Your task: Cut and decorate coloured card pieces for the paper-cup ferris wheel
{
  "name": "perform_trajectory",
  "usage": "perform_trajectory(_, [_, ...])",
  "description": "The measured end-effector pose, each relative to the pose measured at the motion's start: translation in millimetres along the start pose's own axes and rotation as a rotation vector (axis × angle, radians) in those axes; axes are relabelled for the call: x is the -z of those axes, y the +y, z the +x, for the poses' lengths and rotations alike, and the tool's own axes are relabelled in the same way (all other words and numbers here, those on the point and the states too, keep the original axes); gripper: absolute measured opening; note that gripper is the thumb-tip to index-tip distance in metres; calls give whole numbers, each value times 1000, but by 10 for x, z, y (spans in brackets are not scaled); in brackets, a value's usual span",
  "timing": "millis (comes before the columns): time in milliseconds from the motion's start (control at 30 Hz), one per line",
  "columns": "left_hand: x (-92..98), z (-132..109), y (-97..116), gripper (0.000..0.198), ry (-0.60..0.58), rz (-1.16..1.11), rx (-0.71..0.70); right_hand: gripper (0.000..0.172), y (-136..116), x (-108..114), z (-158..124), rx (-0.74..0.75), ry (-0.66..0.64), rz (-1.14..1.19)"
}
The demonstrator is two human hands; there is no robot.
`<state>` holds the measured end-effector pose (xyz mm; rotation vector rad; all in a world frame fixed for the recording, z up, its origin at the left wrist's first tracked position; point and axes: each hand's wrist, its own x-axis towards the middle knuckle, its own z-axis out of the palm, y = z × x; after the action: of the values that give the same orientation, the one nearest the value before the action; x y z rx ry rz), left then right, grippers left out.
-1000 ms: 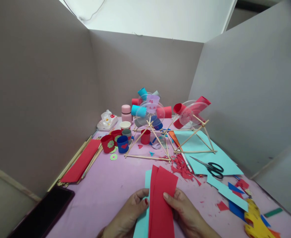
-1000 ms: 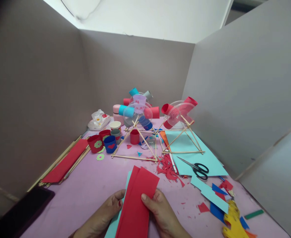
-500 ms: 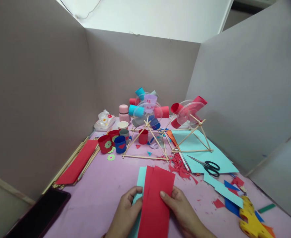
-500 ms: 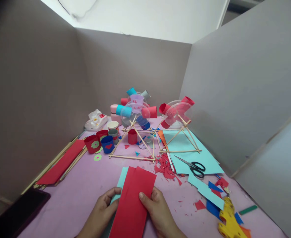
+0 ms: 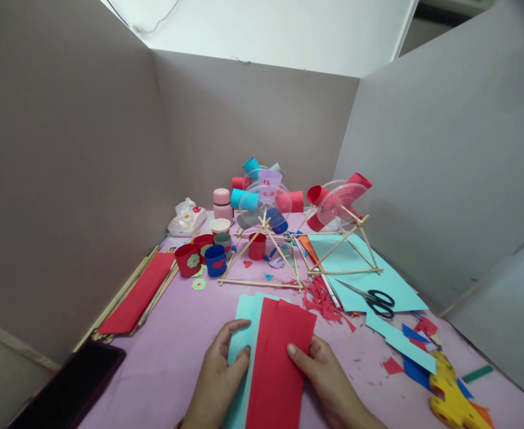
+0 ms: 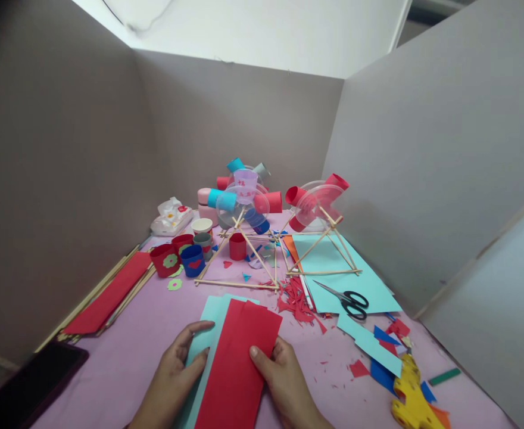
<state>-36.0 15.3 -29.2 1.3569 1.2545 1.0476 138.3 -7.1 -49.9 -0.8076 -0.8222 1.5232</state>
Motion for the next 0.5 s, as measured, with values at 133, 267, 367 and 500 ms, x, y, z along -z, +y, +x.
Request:
perform_trajectory(133, [-5,23,25,35,-67,-23,47,30,-26,-13,-1,10,7,28])
perform_trajectory(267, [-5,13,3,35,-79,-17,43,28,-56,-32,-11,12,6,45])
perform_trajectory(367, [7,10,-31,33,-59,88,-31,24,-67,-36,-17,10,-1,48])
perform_trajectory(500, [20,18,-44,31,-98,144,-110,29,-71,-37,-19,5,2,42])
